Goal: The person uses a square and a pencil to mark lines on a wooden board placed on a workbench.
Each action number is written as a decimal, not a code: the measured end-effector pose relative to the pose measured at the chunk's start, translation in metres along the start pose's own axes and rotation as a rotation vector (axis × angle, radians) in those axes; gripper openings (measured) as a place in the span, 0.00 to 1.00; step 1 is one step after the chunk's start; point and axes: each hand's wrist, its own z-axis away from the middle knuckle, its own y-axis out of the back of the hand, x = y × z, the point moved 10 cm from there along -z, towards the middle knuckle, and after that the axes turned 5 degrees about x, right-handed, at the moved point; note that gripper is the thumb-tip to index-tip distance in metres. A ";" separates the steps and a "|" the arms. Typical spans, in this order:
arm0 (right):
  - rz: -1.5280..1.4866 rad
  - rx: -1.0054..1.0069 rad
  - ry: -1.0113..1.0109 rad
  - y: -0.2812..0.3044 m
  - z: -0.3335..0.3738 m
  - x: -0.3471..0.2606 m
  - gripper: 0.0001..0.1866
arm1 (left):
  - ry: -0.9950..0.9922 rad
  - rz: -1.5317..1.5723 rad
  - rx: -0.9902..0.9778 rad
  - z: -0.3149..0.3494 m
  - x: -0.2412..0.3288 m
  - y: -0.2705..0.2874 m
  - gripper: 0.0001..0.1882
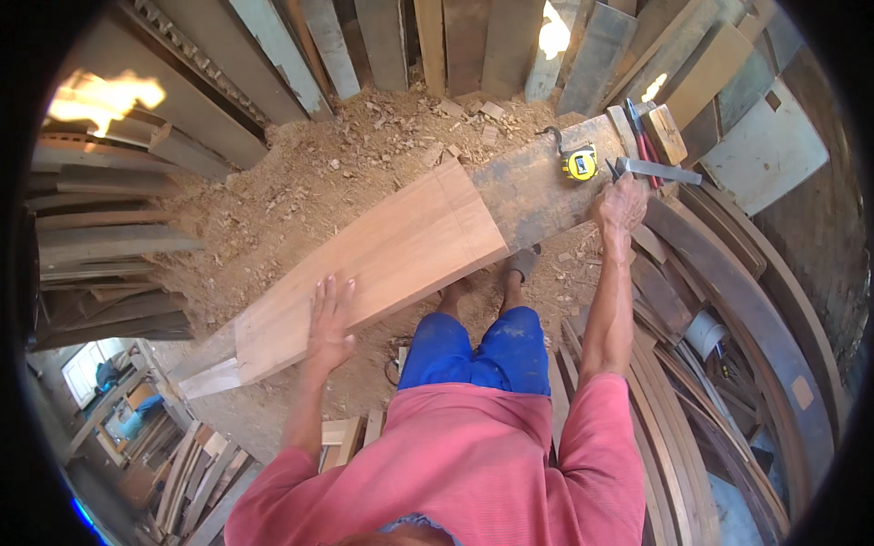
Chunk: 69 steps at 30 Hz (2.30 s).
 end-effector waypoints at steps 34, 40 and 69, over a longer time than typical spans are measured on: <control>-1.570 -0.308 -0.731 -0.056 0.208 -0.204 0.09 | -0.085 -0.006 0.107 -0.042 -0.022 0.083 0.33; -1.518 -0.320 -0.770 -0.036 0.189 -0.174 0.08 | 0.032 -0.035 0.016 -0.050 -0.035 0.085 0.30; -0.357 -0.237 -0.034 -0.009 -0.002 -0.081 0.45 | -0.139 -0.134 0.144 0.037 0.029 -0.044 0.54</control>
